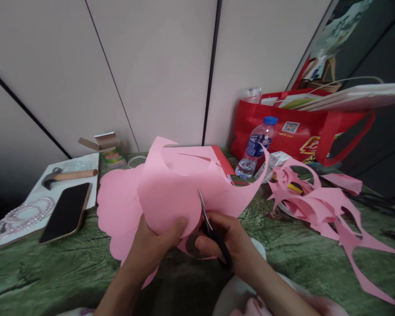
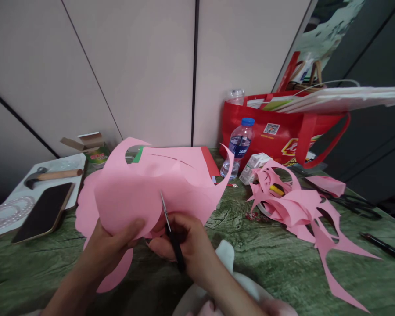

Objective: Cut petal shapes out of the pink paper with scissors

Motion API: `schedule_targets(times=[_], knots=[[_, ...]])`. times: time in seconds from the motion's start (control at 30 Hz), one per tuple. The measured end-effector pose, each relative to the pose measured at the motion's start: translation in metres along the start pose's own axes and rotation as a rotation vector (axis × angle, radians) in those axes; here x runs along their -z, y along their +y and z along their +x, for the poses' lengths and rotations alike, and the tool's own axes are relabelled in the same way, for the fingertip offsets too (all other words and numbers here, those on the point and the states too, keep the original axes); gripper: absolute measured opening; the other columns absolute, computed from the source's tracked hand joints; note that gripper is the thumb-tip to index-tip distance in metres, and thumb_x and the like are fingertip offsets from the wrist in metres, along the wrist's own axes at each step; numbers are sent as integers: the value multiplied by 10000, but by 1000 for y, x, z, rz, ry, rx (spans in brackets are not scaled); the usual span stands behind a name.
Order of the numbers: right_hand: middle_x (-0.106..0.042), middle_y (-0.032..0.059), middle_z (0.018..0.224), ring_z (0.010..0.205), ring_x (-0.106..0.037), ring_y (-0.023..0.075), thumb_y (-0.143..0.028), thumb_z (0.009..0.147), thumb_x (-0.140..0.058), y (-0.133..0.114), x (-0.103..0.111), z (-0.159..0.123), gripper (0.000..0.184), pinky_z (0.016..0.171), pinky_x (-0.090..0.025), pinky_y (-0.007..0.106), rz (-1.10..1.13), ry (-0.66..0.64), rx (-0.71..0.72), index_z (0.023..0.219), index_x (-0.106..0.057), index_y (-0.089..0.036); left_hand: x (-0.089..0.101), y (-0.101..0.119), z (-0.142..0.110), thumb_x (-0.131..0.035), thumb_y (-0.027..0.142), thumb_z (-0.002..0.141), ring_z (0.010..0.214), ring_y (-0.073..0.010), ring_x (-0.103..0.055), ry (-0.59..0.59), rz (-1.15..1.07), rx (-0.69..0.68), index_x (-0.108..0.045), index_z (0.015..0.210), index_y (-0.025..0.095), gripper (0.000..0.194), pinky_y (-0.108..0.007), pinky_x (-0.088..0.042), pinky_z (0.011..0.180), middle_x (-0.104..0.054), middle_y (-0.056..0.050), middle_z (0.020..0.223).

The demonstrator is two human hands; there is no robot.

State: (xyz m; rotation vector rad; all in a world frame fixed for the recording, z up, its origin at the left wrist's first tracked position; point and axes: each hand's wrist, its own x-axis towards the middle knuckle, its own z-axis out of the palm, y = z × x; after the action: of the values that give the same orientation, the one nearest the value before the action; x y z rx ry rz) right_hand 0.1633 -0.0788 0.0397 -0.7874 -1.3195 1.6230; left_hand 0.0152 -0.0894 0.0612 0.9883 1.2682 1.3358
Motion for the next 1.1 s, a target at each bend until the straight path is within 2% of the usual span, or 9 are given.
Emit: schedule_targets(times=[0.17, 0.4, 0.73, 0.83, 0.97, 1.03, 1.1], knots=[[-451, -68, 517, 446, -359, 56, -211, 612, -752, -2, -2, -1, 194, 413, -301, 165, 4, 0, -23, 660, -578, -140, 2, 0, 0, -745, 291, 577, 714, -187, -633, 29, -18, 13, -636, 936, 154, 400, -235, -510, 551, -691, -42, 786], [-468, -58, 515, 440, -352, 55, -246, 631, -739, -3, -3, -1, 199, 409, -314, 165, -7, 0, -8, 649, -574, -137, 4, -2, 2, -748, 283, 578, 764, -197, -631, 20, -32, -9, -620, 964, 158, 426, -235, -507, 561, -690, -50, 843], [-483, -48, 486, 432, -380, 72, -281, 609, -752, -4, -4, -2, 240, 394, -335, 177, -35, 23, 4, 596, -552, -148, 5, 0, 3, -735, 295, 582, 671, -179, -612, 23, 16, -29, -648, 883, 146, 347, -238, -495, 505, -686, -51, 783], [-493, -55, 468, 401, -386, 63, -269, 619, -747, -3, -3, -2, 220, 381, -327, 170, -12, 6, -25, 635, -567, -143, 6, -1, 2, -735, 281, 588, 555, -129, -563, 3, -19, -15, -641, 810, 152, 273, -207, -456, 444, -652, -11, 674], [-480, -64, 446, 370, -397, 58, -284, 626, -739, -2, -3, -2, 236, 355, -318, 162, -25, 5, -46, 624, -549, -145, 6, -2, 4, -721, 276, 620, 388, -49, -406, -24, -86, 5, -586, 660, 161, 181, -153, -329, 354, -503, 67, 475], [-473, -66, 445, 373, -405, 60, -303, 615, -744, -1, -3, -2, 258, 358, -338, 165, -25, 13, -51, 620, -538, -147, 4, -2, 5, -666, 327, 689, 336, -38, -354, -64, -43, -34, -542, 568, 155, 244, -156, -276, 335, -440, 73, 392], [-485, -62, 468, 389, -422, 65, -328, 606, -747, 0, -3, -1, 276, 373, -369, 172, -22, 14, -55, 644, -542, -147, 2, -3, 5, -577, 379, 764, 299, -55, -382, -146, 29, -88, -525, 518, 153, 338, -179, -284, 336, -441, 51, 336]])
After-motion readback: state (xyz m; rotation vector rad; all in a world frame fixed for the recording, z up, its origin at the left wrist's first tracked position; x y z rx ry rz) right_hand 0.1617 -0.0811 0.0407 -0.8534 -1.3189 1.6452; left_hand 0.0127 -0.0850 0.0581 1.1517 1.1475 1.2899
